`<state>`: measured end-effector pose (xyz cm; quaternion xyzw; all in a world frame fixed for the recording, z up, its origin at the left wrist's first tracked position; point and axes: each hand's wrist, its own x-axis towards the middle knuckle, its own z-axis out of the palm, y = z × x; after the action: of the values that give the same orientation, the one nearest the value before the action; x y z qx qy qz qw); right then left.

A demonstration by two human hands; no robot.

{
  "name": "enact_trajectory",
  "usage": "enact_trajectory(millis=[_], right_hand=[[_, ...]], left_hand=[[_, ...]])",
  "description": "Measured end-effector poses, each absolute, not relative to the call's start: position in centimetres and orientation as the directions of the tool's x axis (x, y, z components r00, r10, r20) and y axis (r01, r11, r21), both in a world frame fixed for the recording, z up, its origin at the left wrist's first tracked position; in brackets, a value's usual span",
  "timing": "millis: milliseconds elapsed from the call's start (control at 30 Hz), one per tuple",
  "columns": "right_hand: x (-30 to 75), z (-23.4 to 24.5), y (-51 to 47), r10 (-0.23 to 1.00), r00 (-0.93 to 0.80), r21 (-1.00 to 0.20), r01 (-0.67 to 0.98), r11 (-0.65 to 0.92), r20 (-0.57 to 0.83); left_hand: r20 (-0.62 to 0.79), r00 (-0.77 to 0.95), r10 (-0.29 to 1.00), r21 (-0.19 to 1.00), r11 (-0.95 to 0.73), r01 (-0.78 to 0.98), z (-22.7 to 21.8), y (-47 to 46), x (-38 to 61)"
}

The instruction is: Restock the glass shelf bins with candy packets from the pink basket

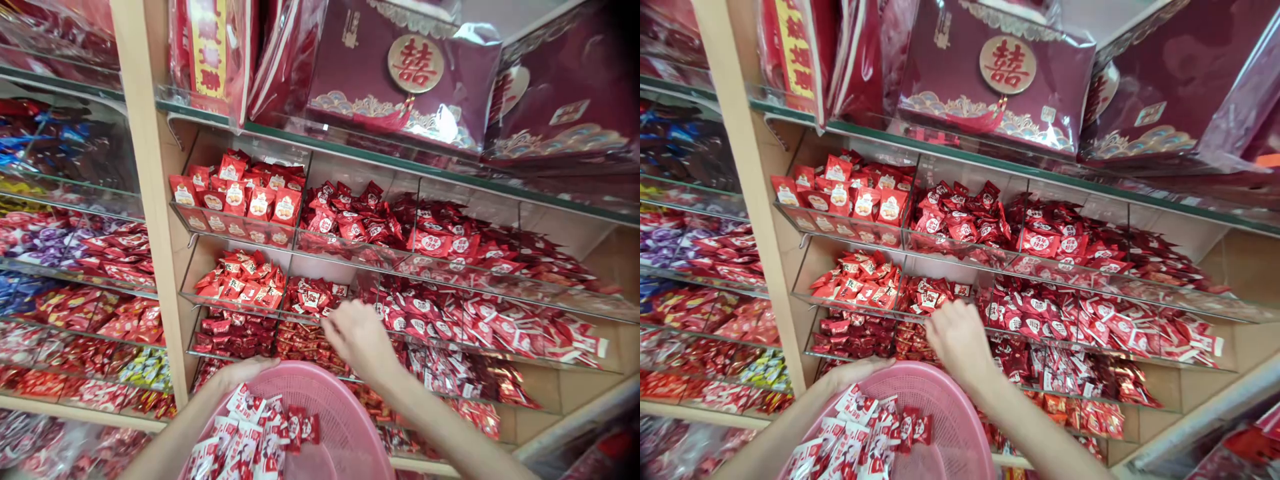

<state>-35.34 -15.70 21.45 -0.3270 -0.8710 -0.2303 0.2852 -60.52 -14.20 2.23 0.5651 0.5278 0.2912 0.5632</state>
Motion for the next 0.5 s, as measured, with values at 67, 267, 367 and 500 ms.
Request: enact_trajectory(millis=[67, 267, 367, 500], right_hand=[[-33.7, 25.6, -14.0, 0.394, -0.514, 0.193, 0.761, 0.620, 0.762], [-29.4, 33.8, -9.2, 0.355, -0.245, 0.108, 0.925, 0.364, 0.902], [-29.5, 35.7, -7.5, 0.386, -0.217, 0.102, 0.950, 0.296, 0.897], [-30.9, 36.6, -6.1, 0.443, -0.252, 0.152, 0.956, 0.250, 0.860]], left_hand=[[-0.294, 0.307, 0.905, 0.944, 0.225, 0.242, 2.4, -14.4, -60.4], [-0.308, 0.334, 0.891, 0.942, 0.237, 0.237, 3.2, -14.9, -59.8], [-0.324, 0.338, 0.884, 0.937, 0.250, 0.244, 3.5, -14.8, -59.5], [-0.364, 0.330, 0.871, 0.924, 0.294, 0.244, 3.8, -14.7, -59.4]])
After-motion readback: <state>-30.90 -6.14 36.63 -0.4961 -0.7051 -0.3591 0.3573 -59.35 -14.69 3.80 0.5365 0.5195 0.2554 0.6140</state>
